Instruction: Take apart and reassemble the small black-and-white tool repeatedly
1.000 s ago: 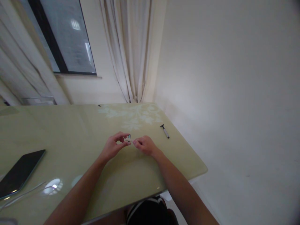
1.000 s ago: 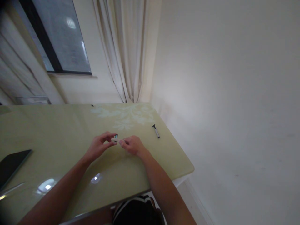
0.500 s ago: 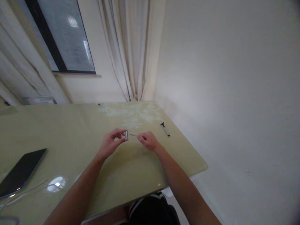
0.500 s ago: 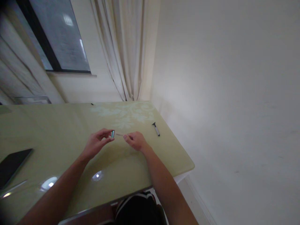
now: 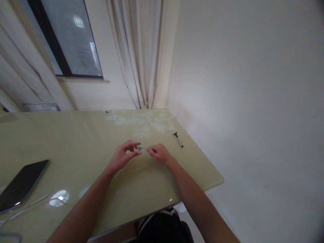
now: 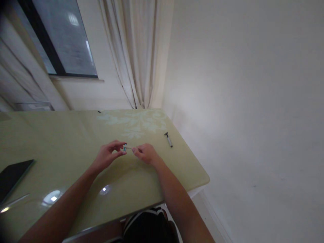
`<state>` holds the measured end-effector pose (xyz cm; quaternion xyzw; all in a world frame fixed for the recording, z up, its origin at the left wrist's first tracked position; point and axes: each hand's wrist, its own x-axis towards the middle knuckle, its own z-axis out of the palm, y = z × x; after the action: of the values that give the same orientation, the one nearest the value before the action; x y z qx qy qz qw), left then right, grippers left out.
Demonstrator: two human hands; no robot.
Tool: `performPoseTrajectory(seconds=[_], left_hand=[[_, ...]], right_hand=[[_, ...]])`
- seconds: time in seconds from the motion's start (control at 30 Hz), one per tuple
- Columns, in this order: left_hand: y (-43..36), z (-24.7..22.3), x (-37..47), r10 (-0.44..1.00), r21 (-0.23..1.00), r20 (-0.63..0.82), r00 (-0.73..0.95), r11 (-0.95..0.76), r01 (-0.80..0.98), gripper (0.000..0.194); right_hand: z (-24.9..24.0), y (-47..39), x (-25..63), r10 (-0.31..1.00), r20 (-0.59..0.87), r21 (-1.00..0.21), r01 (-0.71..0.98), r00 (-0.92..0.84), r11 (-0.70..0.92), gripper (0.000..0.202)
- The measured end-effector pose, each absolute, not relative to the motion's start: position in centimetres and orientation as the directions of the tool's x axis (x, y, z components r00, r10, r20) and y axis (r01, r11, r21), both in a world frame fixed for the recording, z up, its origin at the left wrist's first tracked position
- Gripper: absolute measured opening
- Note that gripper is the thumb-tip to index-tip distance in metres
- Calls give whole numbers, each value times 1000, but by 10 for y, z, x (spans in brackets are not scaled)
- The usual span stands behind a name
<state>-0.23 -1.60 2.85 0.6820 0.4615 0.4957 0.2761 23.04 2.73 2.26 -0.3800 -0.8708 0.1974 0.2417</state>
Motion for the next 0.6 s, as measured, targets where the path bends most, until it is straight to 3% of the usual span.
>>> performPoseTrajectory(seconds=[0.3,0.47,0.6], left_hand=[[-17,31,1,896,826,434,93,-436,356,34],[-18,26,7,895,821,408,180,-446,356,32],[-18,27,4,900,829,420,121,-434,352,35]], right_hand=[[25,29,233,771,312,-562,546,-555,621,52],[25,25,227,730,264,-532,536,-631,655,53],[29,27,232,750,310,-553,531,-584,642,54]])
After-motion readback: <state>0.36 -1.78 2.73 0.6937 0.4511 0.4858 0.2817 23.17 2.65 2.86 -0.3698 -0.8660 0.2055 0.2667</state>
